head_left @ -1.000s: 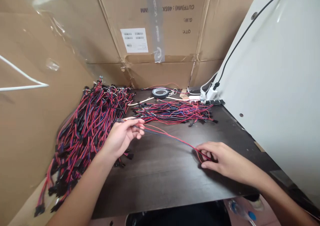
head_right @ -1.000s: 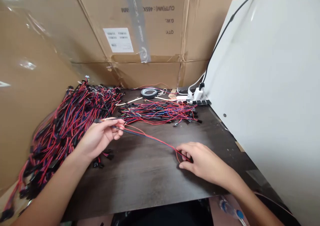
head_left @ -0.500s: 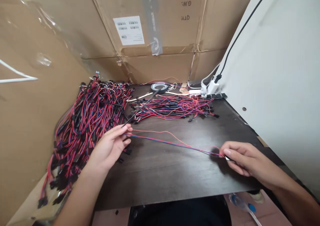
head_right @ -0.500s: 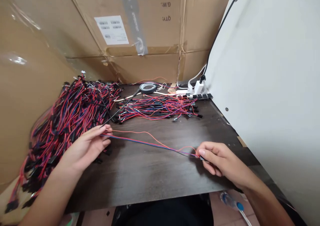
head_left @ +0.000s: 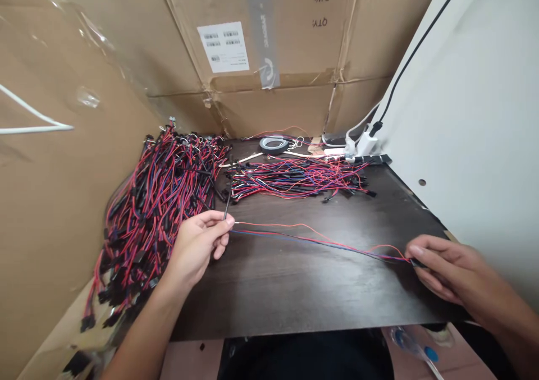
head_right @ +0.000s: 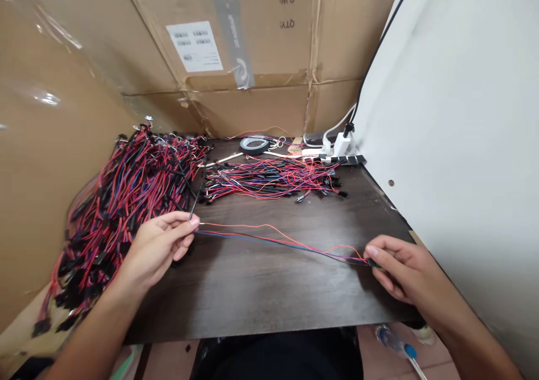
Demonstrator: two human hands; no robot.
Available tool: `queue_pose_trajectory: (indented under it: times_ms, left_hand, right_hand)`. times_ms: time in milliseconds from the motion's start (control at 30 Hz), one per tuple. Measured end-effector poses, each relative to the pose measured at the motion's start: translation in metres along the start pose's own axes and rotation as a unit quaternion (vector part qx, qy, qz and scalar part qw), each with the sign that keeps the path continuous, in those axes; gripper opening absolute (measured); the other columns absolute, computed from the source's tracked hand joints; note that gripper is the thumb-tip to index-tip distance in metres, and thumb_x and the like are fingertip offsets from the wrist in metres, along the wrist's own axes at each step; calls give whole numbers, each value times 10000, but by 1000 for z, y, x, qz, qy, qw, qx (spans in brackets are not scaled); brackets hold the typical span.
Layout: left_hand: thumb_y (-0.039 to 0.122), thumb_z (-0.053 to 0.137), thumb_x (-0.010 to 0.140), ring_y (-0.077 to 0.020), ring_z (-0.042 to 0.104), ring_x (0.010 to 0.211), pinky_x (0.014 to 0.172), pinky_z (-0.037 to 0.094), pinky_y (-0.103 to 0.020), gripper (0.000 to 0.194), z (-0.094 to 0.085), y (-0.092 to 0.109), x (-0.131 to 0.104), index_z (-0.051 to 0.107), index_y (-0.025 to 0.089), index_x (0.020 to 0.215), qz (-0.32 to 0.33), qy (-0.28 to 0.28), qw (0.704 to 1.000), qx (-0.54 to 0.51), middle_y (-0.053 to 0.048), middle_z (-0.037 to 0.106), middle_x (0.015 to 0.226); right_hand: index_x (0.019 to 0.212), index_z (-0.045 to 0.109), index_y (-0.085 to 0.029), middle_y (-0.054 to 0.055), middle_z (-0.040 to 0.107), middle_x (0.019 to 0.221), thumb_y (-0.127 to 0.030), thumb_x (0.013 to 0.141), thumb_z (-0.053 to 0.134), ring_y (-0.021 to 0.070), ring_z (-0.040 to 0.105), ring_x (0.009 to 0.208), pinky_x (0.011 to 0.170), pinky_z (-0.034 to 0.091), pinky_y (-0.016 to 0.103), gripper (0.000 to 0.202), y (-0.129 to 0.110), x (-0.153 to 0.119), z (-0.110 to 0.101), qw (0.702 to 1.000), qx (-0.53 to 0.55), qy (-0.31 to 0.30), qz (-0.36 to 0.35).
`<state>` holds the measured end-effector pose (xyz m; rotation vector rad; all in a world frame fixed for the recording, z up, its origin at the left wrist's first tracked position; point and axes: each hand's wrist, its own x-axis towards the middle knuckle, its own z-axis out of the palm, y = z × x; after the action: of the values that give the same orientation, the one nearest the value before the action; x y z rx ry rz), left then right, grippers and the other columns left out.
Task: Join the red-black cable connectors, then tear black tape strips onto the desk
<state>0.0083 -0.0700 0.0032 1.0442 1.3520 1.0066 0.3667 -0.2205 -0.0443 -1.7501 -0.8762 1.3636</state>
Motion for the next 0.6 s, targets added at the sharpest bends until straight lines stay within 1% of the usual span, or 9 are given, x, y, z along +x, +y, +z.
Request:
queue_pose_trajectory:
  times_ms: [200,300,333,400,433,467,500,533,600]
  left_hand:
    - [378,818,489,-100,415,350,277,298,-174,389,-6,-8,4,617,127,708,-9,7,999,40,19,508,447]
    - [395,738,616,-121,411,338,329,292,-208,292,-10,-11,-2,619,151,724,28,32,983,181,-4,525,470]
    - [374,714,654,-119,406,352,356,269,-207,242,-10,-11,-8,621,161,721,65,60,962,258,-13,535,499]
    - [303,708,685,-107,381,425,429,184,-205,156,-6,-8,-23,617,177,702,185,115,888,405,-40,573,643]
    - [312,702,711,-104,326,437,468,126,-215,157,-3,-6,-32,611,185,707,218,148,845,466,-41,564,685]
    - [331,695,733,-102,244,437,506,72,-231,167,2,-3,-39,607,193,702,232,171,813,506,-31,531,678]
    - [343,696,742,-105,174,443,536,46,-240,184,7,0,-46,600,199,680,238,178,797,526,-17,482,643]
    - [346,703,741,-111,137,451,555,40,-243,201,14,3,-50,593,201,654,246,174,797,523,-5,434,606]
    - [324,742,712,-124,180,461,565,62,-237,195,31,7,-53,605,203,643,265,121,836,464,-1,419,591]
  right_hand:
    - [764,539,-183,-26,459,485,-747,736,581,66,339,427,396,191,167,567,-5,-5,7,999,-46,2,-19]
    - [752,554,-183,-22,456,472,-725,760,575,65,318,414,392,179,182,542,-6,-6,14,999,-42,3,-35]
    - [747,556,-182,-21,455,470,-714,773,569,65,317,411,392,178,185,533,-6,-6,17,998,-41,5,-41]
    - [740,557,-180,-17,461,469,-700,797,552,69,332,410,392,183,186,523,-6,-5,21,998,-41,6,-53]
    - [735,557,-179,-18,458,462,-703,796,549,70,337,406,388,186,186,527,-6,-5,23,997,-40,3,-59]
    - [734,558,-178,-19,455,455,-705,792,550,71,338,401,384,188,186,531,-6,-5,25,997,-38,3,-66]
    - [734,560,-176,-23,450,446,-705,786,557,69,336,395,381,190,184,532,-7,-5,27,997,-34,7,-72]
    - [734,561,-174,-28,445,440,-704,779,567,66,335,391,379,194,180,532,-8,-5,28,997,-29,14,-77]
    - [732,561,-168,-33,444,436,-696,767,588,62,342,390,380,205,173,529,-10,-6,30,996,-17,26,-83]
